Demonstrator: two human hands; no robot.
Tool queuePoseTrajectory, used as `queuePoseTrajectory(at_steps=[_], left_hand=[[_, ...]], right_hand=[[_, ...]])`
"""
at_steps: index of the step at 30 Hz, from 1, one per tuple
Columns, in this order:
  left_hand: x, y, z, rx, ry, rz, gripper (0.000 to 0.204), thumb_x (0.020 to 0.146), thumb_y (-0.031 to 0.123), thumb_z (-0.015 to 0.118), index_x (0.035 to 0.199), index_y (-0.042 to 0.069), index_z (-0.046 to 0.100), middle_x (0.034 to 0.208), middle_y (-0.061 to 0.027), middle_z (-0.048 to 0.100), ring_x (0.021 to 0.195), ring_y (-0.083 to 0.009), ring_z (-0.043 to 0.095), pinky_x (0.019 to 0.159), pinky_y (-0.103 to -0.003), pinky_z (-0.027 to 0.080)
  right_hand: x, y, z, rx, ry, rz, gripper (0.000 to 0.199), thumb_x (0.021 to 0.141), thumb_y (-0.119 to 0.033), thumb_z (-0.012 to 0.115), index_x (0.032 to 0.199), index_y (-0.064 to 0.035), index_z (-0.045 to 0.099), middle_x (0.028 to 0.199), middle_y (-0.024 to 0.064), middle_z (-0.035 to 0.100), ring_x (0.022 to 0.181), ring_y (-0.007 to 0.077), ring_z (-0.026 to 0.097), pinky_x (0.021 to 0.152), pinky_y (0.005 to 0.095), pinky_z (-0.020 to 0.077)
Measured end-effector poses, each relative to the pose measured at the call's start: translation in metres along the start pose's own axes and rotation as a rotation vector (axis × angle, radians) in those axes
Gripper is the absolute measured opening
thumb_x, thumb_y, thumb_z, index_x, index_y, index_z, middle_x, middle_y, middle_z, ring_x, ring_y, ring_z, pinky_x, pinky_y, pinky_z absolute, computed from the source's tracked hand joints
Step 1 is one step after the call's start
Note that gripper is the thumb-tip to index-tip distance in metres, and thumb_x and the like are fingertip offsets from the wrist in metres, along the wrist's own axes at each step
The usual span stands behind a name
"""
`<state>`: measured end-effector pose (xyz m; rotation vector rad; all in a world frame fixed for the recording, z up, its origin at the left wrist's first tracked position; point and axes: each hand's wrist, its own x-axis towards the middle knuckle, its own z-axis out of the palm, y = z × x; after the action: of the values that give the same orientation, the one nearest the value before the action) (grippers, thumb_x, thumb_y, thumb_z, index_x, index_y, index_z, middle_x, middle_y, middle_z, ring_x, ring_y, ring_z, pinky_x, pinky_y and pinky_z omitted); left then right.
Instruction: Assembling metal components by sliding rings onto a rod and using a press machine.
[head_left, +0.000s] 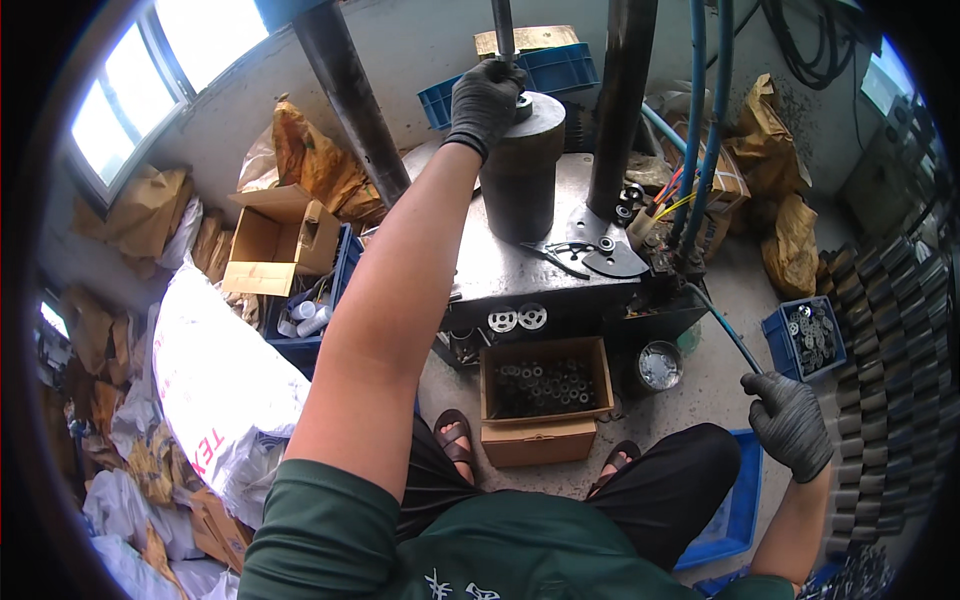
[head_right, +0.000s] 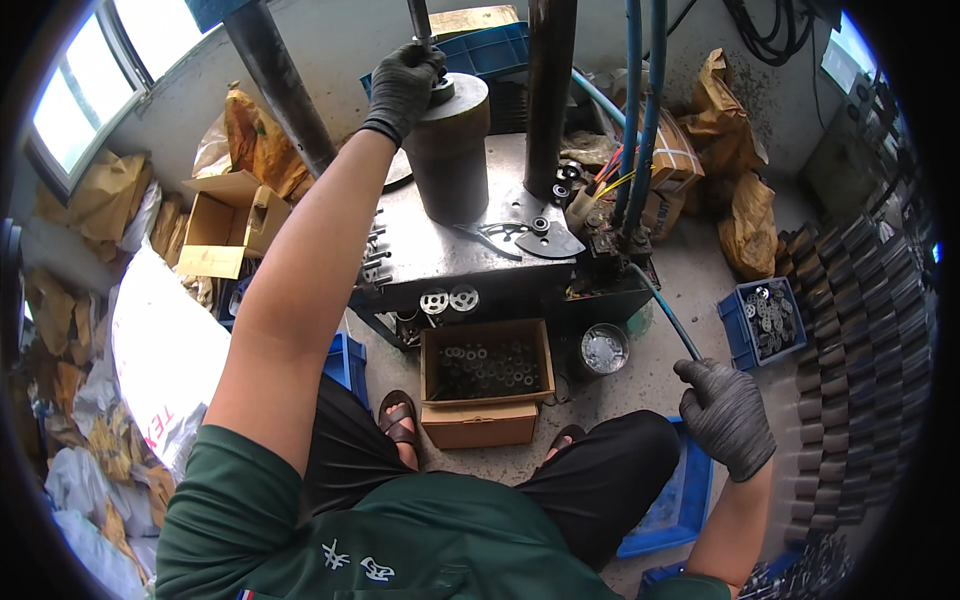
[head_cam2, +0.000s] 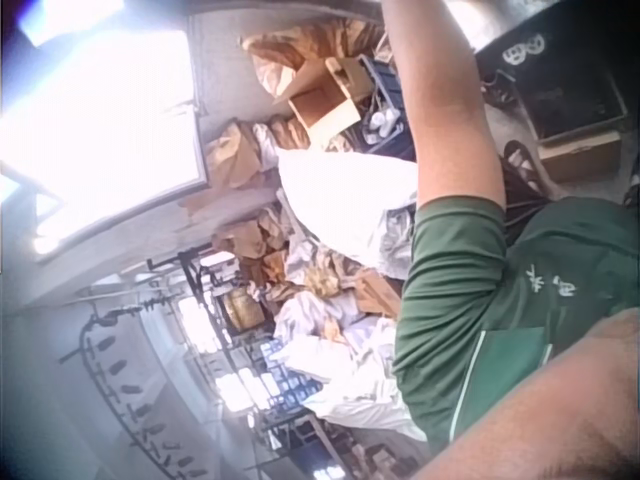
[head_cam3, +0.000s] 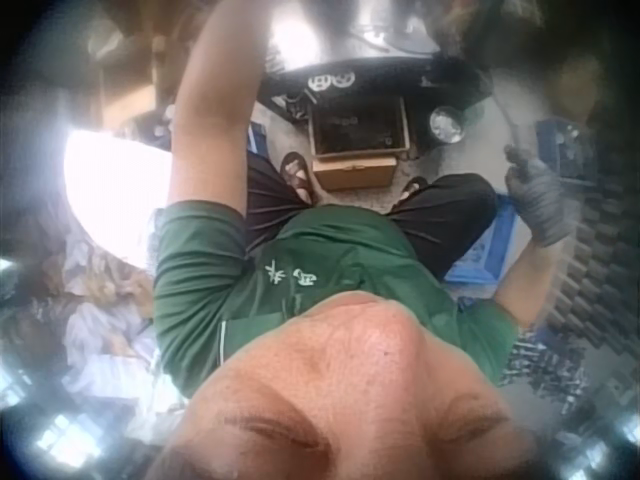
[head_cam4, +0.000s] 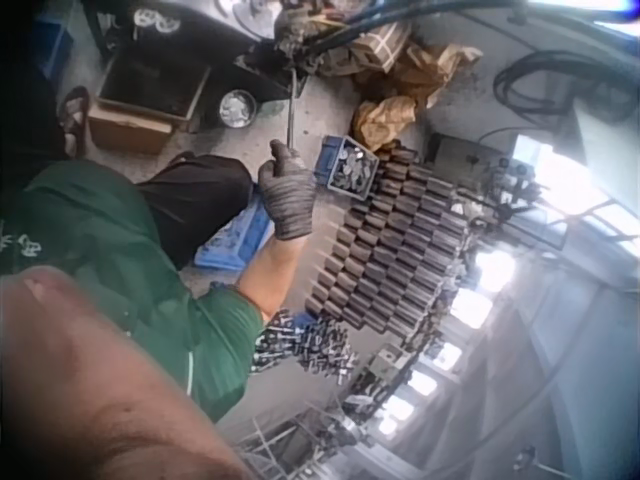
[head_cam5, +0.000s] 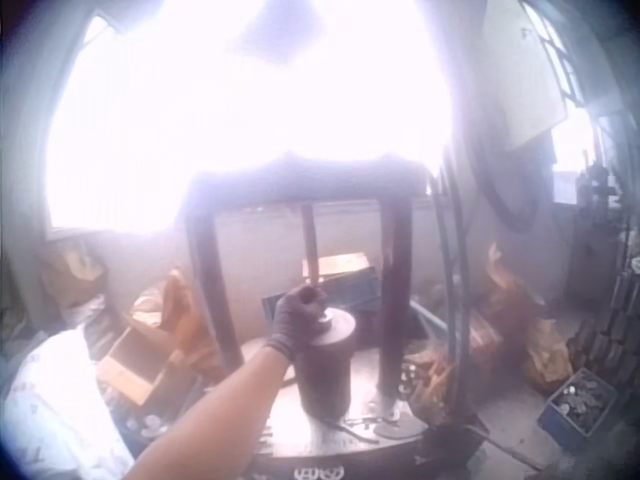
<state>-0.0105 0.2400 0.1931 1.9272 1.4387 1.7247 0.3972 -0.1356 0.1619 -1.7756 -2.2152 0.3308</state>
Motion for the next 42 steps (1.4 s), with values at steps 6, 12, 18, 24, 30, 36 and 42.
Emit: queuePoseTrajectory(at_steps=[6, 12, 18, 24, 30, 36, 42], left_hand=[[0.005, -0.005, 0.002, -0.027, -0.008, -0.043, 0.025, 0.09, 0.027, 0.074, 0.104, 0.006, 0.074, 0.089, -0.0122, 0.076, 0.086, -0.0248, 0.074, 0.082, -0.036, 0.057], [0.001, 0.004, -0.004, 0.031, -0.066, -0.061, 0.041, 0.09, 0.038, 0.075, 0.115, 0.006, 0.07, 0.093, -0.0121, 0.076, 0.088, -0.0233, 0.073, 0.083, -0.035, 0.056], [0.003, 0.002, -0.009, -0.215, -0.089, -0.093, 0.051, 0.098, 0.049, 0.064, 0.118, 0.002, 0.068, 0.087, -0.0071, 0.071, 0.08, -0.0169, 0.068, 0.078, -0.033, 0.054], [0.003, 0.004, -0.006, -0.27, -0.115, -0.146, 0.047, 0.101, 0.045, 0.062, 0.118, 0.002, 0.069, 0.08, -0.0039, 0.067, 0.073, -0.012, 0.063, 0.073, -0.03, 0.053], [-0.001, 0.009, -0.012, -0.237, -0.133, -0.133, 0.045, 0.1, 0.044, 0.063, 0.116, 0.002, 0.071, 0.076, -0.0031, 0.065, 0.072, -0.0113, 0.062, 0.071, -0.03, 0.053], [0.006, -0.003, -0.006, -0.183, -0.1, -0.117, 0.044, 0.1, 0.044, 0.061, 0.112, 0.003, 0.072, 0.078, -0.0043, 0.068, 0.071, -0.0113, 0.063, 0.069, -0.03, 0.052], [0.004, -0.002, -0.006, -0.193, -0.099, -0.129, 0.042, 0.098, 0.043, 0.063, 0.111, 0.003, 0.072, 0.077, -0.0049, 0.068, 0.071, -0.0129, 0.064, 0.07, -0.032, 0.053]], right_hand=[[-0.021, 0.009, 0.023, -0.091, -0.178, 0.008, 0.025, 0.077, -0.007, 0.06, 0.097, -0.0007, 0.074, 0.092, 0.0211, 0.071, 0.087, 0.0396, 0.069, 0.083, 0.0459, 0.0565], [-0.021, 0.011, 0.026, -0.169, -0.143, 0.012, 0.017, 0.08, -0.013, 0.062, 0.089, -0.0033, 0.073, 0.085, 0.0193, 0.071, 0.082, 0.0387, 0.069, 0.078, 0.0464, 0.0562], [-0.014, 0.004, 0.018, -0.209, -0.159, 0.017, 0.016, 0.082, -0.017, 0.064, 0.086, -0.0038, 0.072, 0.081, 0.0189, 0.07, 0.079, 0.0386, 0.069, 0.075, 0.0463, 0.0556], [-0.006, -0.001, 0.006, -0.1, -0.068, 0.049, 0.021, 0.082, -0.015, 0.064, 0.095, -0.0022, 0.074, 0.089, 0.0194, 0.071, 0.085, 0.0378, 0.07, 0.08, 0.0449, 0.0562], [-0.003, 0.009, 0.0, -0.012, -0.071, 0.006, 0.03, 0.082, -0.01, 0.063, 0.108, 0.0009, 0.072, 0.099, 0.0225, 0.072, 0.093, 0.038, 0.07, 0.084, 0.0437, 0.0566], [-0.003, 0.01, -0.004, 0.047, -0.123, 0.04, 0.029, 0.085, -0.011, 0.062, 0.109, 0.0023, 0.071, 0.098, 0.0234, 0.072, 0.093, 0.038, 0.071, 0.084, 0.0427, 0.0568], [-0.002, 0.012, -0.003, 0.014, -0.148, 0.018, 0.03, 0.086, -0.01, 0.061, 0.112, 0.0018, 0.07, 0.097, 0.0231, 0.072, 0.092, 0.038, 0.071, 0.084, 0.0425, 0.0568]])
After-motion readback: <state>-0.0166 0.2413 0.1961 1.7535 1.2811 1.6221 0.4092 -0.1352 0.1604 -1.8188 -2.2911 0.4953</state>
